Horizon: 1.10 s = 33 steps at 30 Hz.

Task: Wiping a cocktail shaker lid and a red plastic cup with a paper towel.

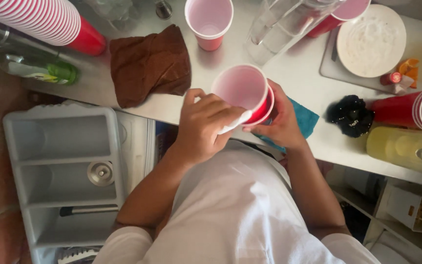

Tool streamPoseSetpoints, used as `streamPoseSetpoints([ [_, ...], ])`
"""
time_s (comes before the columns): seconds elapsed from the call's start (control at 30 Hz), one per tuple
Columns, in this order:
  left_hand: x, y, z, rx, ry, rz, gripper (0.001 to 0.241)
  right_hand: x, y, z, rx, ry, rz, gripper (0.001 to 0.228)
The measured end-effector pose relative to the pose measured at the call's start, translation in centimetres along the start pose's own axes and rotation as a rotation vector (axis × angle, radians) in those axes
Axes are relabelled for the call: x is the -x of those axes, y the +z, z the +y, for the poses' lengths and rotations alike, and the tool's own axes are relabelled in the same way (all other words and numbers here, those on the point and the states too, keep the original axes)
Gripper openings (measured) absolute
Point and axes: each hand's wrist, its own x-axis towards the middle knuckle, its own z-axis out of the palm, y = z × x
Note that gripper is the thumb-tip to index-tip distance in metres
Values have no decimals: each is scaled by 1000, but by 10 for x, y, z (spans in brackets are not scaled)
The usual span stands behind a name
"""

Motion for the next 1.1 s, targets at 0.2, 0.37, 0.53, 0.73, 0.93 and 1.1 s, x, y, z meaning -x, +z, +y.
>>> streamPoseSetpoints([
  [0.2,5,2,-2,-201,-4,150,32,-11,6,55,45,-42,37,102],
  [0.37,10,-1,-1,-287,38,220,28,-22,14,61,41,-90,19,97],
  [0.53,11,-7,1,-326,65,269,25,-32,18,66,-8,-62,24,96],
  [0.73,16,0,4,-312,169,297,25,-18,-3,108,280,-23,41,83],
  [0.93,6,-9,14,-301,277,310,25,-7,8,26,231,-57,16,114],
  [1.1,-1,-10,20,-112,318,251,28,25,-1,-16,380,-204,59,134],
])
